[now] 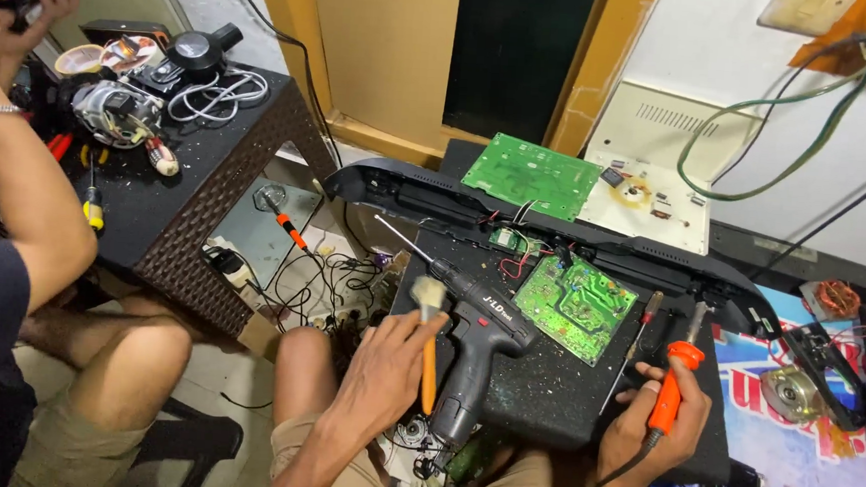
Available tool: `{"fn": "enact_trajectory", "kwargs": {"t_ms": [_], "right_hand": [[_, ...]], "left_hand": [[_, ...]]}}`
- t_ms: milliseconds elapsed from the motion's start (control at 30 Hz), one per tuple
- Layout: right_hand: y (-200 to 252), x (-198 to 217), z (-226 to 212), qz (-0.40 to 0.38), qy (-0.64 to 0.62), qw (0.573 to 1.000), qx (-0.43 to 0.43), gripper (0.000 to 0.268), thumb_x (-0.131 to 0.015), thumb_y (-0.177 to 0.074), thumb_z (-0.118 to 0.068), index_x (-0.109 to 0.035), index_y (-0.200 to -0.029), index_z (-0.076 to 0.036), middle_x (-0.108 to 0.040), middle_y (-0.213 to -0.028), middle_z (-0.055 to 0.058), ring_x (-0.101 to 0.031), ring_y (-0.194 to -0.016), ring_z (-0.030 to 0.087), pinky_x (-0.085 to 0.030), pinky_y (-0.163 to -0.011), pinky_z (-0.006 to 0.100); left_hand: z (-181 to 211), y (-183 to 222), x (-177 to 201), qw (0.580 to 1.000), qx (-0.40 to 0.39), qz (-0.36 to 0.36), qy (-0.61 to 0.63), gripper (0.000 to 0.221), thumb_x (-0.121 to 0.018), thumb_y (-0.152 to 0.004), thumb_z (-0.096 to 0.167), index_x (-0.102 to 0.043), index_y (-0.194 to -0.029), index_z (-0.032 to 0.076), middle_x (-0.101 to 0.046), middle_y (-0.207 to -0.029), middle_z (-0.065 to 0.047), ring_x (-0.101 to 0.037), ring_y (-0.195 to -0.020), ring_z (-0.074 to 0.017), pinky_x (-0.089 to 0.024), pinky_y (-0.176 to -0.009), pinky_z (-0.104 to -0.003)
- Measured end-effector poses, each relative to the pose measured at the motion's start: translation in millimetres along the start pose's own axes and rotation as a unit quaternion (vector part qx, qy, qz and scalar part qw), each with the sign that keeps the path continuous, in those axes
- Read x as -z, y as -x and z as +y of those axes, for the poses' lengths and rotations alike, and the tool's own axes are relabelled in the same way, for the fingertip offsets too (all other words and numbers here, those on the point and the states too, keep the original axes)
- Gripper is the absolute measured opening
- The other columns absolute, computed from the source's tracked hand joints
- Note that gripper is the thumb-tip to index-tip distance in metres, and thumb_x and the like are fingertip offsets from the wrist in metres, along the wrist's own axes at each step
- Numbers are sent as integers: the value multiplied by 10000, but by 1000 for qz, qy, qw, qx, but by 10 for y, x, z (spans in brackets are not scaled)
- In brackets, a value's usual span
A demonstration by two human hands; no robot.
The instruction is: Soldering components onto a circuit board and using a power screwdriver to assemble an electronic device casing.
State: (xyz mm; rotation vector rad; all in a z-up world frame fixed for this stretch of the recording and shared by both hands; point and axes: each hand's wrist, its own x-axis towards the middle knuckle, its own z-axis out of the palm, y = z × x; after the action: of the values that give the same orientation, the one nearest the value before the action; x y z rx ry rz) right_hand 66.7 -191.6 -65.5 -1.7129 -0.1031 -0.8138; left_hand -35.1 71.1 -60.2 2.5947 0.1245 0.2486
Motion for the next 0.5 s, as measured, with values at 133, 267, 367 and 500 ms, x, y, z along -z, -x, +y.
{"fn": "enact_trajectory", "kwargs": {"t_ms": [133,267,367,500], "right_hand": [[13,9,54,-18,-5,998,57,393,-442,-1008,237,-590,-1352,120,-528,-1190,279,-690,-985,333,-570,-630,307],[7,22,63,-39,-16,995,95,491,-379,-943,257,-578,-1375,135,-554,-1168,304,-684,-1004,361,-576,-614,309],[33,56,152,-48,-56,994,75,468,-352,-992,119,-560,-1411,114,-557,-1215,279,-682,-1062,366,-582,-661,313],[36,58,149,-35,-69,995,59,407,-465,-1023,214,-581,-1396,97,-594,-1206,277,-686,-1079,361,-604,-672,305]], "left_hand": [[-60,-23,-96,997,-59,20,-33,704,-508,-889,-83,-470,-1541,181,-572,-1398,-192,-520,-1239,-344,-432,-914,-483],[-34,-60,-28,999,-40,33,4,823,-506,-822,-147,-432,-1554,221,-447,-1484,-215,-521,-1155,-324,-486,-919,-493],[-115,-21,-107,1000,-6,21,23,690,-514,-931,-53,-429,-1557,223,-340,-1552,-231,-459,-1320,-364,-377,-1091,-668],[-185,-6,-283,999,5,49,1,618,-527,-929,-7,-473,-1515,179,-369,-1542,-164,-494,-1284,-318,-384,-1114,-618]]}}
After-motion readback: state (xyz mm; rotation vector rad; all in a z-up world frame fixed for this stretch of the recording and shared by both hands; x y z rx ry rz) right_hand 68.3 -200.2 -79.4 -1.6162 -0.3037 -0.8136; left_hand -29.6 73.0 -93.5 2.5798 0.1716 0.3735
